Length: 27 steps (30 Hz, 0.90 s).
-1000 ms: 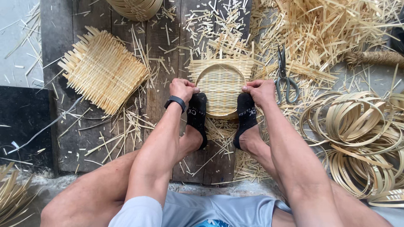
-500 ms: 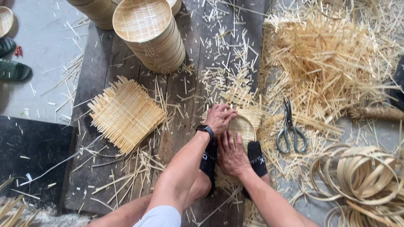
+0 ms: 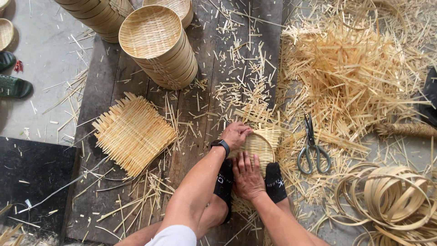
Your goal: The person sits on the floor weaving flat woven bamboo mats into round basket bottoms. They press a woven mat over a round wooden mold, tuck and secure bamboo strips around the rim, trim excess strips with scissors, and place finished round woven bases onto a stack of completed baskets.
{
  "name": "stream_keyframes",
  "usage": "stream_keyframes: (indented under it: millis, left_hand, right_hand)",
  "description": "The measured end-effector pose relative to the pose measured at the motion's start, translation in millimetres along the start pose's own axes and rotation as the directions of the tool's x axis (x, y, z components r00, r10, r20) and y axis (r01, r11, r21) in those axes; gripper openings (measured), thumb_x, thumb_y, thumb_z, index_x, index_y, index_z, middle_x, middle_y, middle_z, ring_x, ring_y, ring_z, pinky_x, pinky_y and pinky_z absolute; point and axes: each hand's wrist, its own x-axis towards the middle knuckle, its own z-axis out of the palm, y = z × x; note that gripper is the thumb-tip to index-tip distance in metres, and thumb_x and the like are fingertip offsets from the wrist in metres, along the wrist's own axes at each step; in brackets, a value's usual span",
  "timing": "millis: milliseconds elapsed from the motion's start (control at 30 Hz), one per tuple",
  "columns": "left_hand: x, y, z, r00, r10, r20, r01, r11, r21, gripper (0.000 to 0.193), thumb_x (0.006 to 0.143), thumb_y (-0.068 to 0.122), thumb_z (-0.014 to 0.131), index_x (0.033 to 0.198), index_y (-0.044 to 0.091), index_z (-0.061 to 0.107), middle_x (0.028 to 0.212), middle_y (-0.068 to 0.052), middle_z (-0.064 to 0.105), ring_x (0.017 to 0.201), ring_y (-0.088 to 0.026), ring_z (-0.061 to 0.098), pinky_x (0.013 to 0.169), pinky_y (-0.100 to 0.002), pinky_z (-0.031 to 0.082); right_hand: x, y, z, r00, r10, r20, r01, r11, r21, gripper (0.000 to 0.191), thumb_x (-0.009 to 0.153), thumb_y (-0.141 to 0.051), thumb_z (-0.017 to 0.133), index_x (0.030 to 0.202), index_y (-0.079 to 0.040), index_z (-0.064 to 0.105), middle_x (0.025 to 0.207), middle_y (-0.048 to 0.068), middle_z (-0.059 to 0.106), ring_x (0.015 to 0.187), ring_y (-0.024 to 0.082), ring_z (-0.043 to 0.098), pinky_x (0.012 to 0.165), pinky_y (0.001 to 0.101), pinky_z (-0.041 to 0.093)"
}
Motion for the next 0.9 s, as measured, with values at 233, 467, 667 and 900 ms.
stream_keyframes:
  millis: [233, 467, 667, 900]
  left_hand:
    - [-2.5, 4.2, -12.0, 0.974, -0.210, 0.088, 0.227, 0.932, -0.283, 0.027, 0.090, 0.039, 0.071, 0.106, 0.019, 0.080, 0.105, -0.006, 0.079, 0.095, -0.021, 0.074, 0.086, -0.033, 0.057]
    - [2.9, -0.4, -3.4, 0.959, -0.269, 0.085, 0.282, 0.933, -0.224, 0.033, 0.093, 0.043, 0.069, 0.107, 0.015, 0.080, 0.094, -0.012, 0.079, 0.082, -0.016, 0.073, 0.078, -0.031, 0.057]
    - [0.3, -2.1, 1.4, 0.950, -0.308, 0.061, 0.312, 0.904, -0.294, 0.036, 0.091, 0.042, 0.070, 0.106, 0.011, 0.080, 0.091, -0.011, 0.080, 0.078, -0.013, 0.074, 0.074, -0.031, 0.058]
    - [14.3, 16.8, -23.0, 0.873, -0.364, 0.326, 0.379, 0.925, 0.019, 0.081, 0.053, 0.057, 0.096, 0.117, 0.015, 0.068, 0.109, -0.010, 0.072, 0.099, -0.023, 0.068, 0.083, -0.036, 0.053]
  right_hand:
    - [21.9, 63.7, -38.2, 0.978, -0.035, 0.207, -0.029, 0.954, 0.297, 0.056, 0.083, -0.044, 0.069, 0.123, -0.008, 0.055, 0.133, 0.016, 0.048, 0.127, 0.032, 0.044, 0.109, 0.0499, 0.036]
    - [77.8, 111.3, 6.1, 0.642, 0.580, 0.501, -0.764, 0.540, 0.354, 0.049, 0.104, -0.050, 0.033, 0.124, -0.017, 0.064, 0.109, 0.023, 0.071, 0.107, 0.043, 0.067, 0.097, 0.0543, 0.050]
    - [76.9, 116.1, 28.6, 0.589, 0.612, 0.528, -0.804, 0.510, 0.306, 0.055, 0.106, -0.050, 0.031, 0.123, -0.017, 0.072, 0.114, 0.022, 0.073, 0.110, 0.042, 0.067, 0.100, 0.0521, 0.051]
    - [55.1, 140.6, 11.5, 0.753, 0.588, 0.295, -0.653, 0.613, 0.445, 0.042, 0.107, -0.042, 0.044, 0.101, -0.007, 0.066, 0.111, 0.015, 0.059, 0.111, 0.032, 0.060, 0.102, 0.0495, 0.049]
